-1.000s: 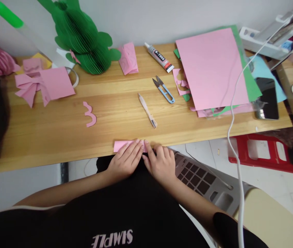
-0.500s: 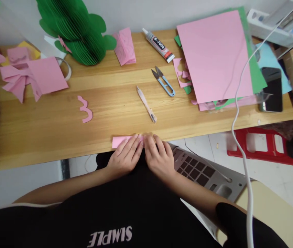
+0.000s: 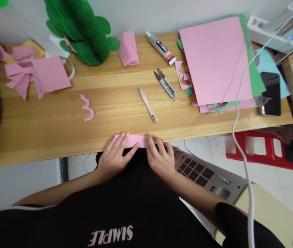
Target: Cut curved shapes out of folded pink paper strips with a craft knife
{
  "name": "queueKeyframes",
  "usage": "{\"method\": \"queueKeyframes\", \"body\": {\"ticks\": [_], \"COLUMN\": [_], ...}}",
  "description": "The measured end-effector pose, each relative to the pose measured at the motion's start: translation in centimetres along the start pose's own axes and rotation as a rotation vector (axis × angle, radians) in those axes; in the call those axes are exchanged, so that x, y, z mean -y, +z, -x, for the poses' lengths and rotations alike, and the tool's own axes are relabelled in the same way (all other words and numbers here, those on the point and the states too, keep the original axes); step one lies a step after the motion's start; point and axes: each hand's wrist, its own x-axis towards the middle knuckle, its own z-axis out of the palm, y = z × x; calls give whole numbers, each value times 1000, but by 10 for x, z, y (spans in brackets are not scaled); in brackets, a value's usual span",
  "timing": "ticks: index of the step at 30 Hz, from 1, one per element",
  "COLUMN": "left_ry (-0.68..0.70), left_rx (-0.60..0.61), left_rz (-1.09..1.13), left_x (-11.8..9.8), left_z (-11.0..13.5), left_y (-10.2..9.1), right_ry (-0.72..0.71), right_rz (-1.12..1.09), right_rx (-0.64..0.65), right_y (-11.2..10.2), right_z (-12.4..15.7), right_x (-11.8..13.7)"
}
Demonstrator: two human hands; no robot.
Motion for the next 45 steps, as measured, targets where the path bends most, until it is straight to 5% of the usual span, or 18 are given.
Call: {"method": "queueKeyframes", "body": {"ticks": [13,19,24,29,37,41,45], "left_ry": [-97,-380,-242,-176,-330,-370,-381], "left_rx": [-18,152,357,495,430,330,217], "left_rz": [88,603,772,797,1169,1159,1116], "left_x": [21,59,89,92,105,107,98], "left_z": [17,-21,-59,-61,-76,-82,-83], "left_y": [-6,-24,-30,-30,-38,-44,-51], "right_ry": [20,-198,-325,-374,-401,-216,123], "right_rz": [-122,-361,-334,-311,-348,-481,-850], "right_rx": [-47,-164,-278,-291,-392,-373,-135], "right_y": [6,2,-5,-5,-31,-28,-29], "right_z": [3,-9,-34,-48,-63,-70,-86], "right_x": [-10,-36,-45,-45,-51,-51,-41]}}
